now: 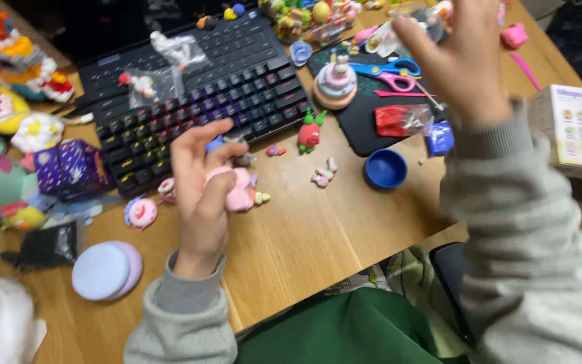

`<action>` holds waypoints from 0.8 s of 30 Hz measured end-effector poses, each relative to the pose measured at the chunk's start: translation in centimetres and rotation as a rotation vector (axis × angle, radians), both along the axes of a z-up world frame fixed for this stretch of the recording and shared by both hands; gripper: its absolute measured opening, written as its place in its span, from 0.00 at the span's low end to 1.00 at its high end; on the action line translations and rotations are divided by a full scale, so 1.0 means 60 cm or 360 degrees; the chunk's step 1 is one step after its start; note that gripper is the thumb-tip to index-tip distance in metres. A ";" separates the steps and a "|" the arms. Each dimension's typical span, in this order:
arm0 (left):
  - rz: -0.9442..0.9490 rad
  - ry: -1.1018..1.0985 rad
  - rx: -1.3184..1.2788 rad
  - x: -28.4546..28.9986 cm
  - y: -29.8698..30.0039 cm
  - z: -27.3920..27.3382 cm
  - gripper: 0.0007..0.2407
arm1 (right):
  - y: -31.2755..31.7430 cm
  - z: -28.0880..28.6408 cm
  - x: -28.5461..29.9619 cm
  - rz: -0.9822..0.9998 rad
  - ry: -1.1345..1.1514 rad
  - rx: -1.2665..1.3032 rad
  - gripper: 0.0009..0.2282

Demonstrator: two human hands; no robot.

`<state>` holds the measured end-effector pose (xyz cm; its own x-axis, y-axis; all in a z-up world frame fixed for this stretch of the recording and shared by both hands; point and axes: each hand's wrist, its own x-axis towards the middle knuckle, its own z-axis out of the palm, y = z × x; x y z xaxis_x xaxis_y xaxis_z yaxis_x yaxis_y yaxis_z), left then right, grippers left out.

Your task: Knead and stretch pink clay and sort small decorative charms into a container

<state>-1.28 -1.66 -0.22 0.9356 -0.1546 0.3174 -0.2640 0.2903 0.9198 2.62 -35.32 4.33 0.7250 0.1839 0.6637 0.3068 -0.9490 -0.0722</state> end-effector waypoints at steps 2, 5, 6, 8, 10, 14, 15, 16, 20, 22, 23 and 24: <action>-0.0110 0.0227 -0.0311 -0.001 -0.005 -0.006 0.21 | 0.112 0.045 -0.077 0.0524 0.0320 0.0629 0.15; -0.0153 0.0263 -0.0568 -0.007 -0.008 0.002 0.25 | 0.235 0.037 -0.141 0.0855 0.0737 0.1080 0.21; -0.0129 0.0254 -0.0564 -0.009 -0.006 0.003 0.25 | 0.261 0.011 -0.137 0.0881 0.0740 0.1080 0.21; -0.0105 -0.0056 -0.0380 -0.012 -0.004 0.004 0.23 | 0.312 -0.038 -0.130 0.0916 0.0977 0.1949 0.25; 0.0010 -0.0121 -0.0139 -0.032 -0.021 0.013 0.22 | 0.353 -0.069 -0.114 0.0984 0.0890 0.2305 0.26; 0.0243 -0.0600 0.0358 -0.044 -0.040 -0.025 0.33 | 0.389 -0.043 -0.117 0.0955 0.0661 0.2492 0.29; 0.0248 -0.0599 0.0358 -0.045 -0.042 -0.036 0.33 | 0.393 -0.029 -0.122 0.0957 0.0665 0.2491 0.29; 0.0322 -0.0658 0.0630 -0.048 -0.044 -0.047 0.34 | 0.397 -0.016 -0.128 0.0897 0.0575 0.2361 0.30; 0.0407 -0.0700 0.1051 -0.051 -0.042 -0.050 0.34 | 0.398 -0.024 -0.137 0.0790 0.0438 0.2379 0.31; 0.0412 -0.0630 0.1018 -0.045 -0.037 -0.042 0.34 | 0.398 -0.042 -0.138 0.1019 0.0445 0.2628 0.31; 0.0409 -0.0562 0.0991 -0.042 -0.034 -0.037 0.34 | 0.398 -0.051 -0.139 0.1248 0.0444 0.2881 0.31; 0.0415 -0.0567 0.0992 -0.041 -0.031 -0.032 0.34 | 0.399 -0.054 -0.138 0.1258 0.0443 0.2879 0.31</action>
<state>-3.73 -3.55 -2.15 0.8237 -0.1920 0.5336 -0.5645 -0.3672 0.7393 -5.68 -11.35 1.10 0.9319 -0.1761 0.3171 0.3583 0.5830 -0.7292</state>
